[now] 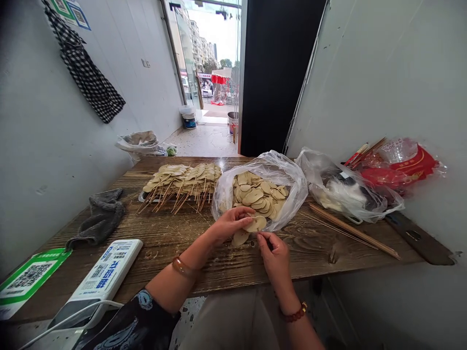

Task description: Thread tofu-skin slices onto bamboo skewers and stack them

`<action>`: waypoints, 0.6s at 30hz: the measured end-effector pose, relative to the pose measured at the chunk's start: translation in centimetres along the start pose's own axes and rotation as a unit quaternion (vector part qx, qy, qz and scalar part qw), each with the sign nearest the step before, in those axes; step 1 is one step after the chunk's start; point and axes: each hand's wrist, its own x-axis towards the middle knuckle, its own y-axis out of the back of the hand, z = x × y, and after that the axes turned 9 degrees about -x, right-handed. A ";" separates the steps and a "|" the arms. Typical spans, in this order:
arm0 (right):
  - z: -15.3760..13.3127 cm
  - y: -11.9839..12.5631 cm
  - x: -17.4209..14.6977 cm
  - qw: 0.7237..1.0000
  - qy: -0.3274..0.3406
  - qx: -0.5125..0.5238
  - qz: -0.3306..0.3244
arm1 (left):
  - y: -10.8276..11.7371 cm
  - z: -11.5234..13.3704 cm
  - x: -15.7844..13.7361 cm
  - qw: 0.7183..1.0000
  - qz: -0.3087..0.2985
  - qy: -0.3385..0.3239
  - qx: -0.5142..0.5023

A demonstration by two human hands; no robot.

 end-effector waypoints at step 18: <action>0.2 0.0 0.3 0.998 0.057 0.031 -0.006 | -0.5 0.1 0.2 0.996 0.027 -0.001 0.084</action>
